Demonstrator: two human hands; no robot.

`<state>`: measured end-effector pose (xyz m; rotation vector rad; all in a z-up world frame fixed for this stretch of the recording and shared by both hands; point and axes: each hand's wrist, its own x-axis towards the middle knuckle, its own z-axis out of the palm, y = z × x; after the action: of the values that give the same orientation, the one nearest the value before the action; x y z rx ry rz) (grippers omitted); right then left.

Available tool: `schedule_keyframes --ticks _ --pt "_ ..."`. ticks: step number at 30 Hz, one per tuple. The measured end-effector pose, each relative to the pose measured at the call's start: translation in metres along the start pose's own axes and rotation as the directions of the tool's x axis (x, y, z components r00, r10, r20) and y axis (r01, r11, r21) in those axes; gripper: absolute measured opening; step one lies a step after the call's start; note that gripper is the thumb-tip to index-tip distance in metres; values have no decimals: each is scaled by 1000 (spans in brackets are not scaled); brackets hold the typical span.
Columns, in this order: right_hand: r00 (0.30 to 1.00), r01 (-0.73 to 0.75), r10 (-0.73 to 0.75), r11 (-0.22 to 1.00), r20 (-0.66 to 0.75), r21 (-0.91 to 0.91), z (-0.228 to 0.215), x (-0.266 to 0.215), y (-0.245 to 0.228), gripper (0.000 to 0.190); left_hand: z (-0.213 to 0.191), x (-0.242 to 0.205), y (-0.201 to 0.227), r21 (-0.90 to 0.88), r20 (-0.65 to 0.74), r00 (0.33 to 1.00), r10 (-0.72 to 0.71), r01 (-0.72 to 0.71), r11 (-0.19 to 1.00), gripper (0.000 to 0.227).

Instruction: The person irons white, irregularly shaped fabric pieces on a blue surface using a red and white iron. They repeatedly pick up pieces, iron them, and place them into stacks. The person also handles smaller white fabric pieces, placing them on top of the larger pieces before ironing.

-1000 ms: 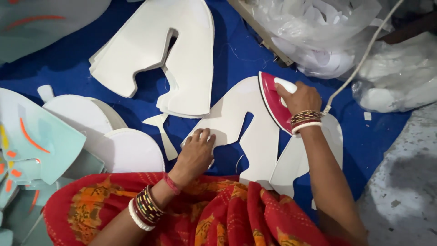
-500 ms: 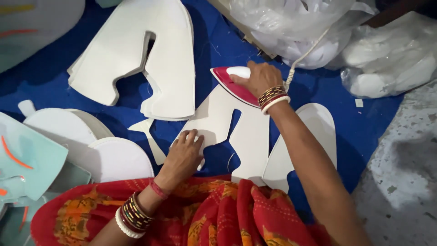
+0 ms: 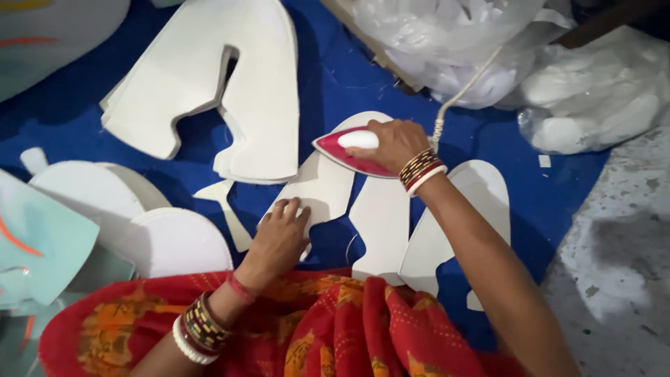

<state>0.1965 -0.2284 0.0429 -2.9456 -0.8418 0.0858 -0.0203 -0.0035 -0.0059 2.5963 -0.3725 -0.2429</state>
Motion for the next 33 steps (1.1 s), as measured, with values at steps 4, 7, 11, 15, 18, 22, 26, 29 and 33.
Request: schedule_keyframes --ticks 4,7,11,15,18,22,26,29,33 --pt "991 -128 128 991 -21 30 -7 4 8 71 2 -1 -3 8 -31 999 31 -31 999 68" --pt "955 -267 269 963 -126 31 5 11 41 70 3 -2 -3 13 -45 998 50 -49 999 68" --pt "939 -319 320 947 -122 31 -2 -5 40 70 -2 3 0 8 -9 999 40 -39 999 67" --pt "972 -219 225 972 -65 79 -1 -30 27 74 9 1 -10 0 26 999 33 -33 999 61" --pt "977 -193 204 969 -56 156 -14 -62 33 66 11 6 -13 19 26 995 93 -94 995 60" --pt "953 -213 257 945 -160 249 -35 -114 77 50 9 2 -12 61 30 997 74 -76 995 60" --pt "925 -246 296 945 -238 217 -61 -159 146 43 -4 6 6 87 -2 999 34 -34 996 59" --pt "893 -312 337 941 -299 129 -62 -183 186 37 -4 12 10 120 39 998 -54 49 992 57" --pt "914 -332 325 943 -241 14 -46 -194 206 39 -1 11 9 96 56 996 -75 70 993 57"
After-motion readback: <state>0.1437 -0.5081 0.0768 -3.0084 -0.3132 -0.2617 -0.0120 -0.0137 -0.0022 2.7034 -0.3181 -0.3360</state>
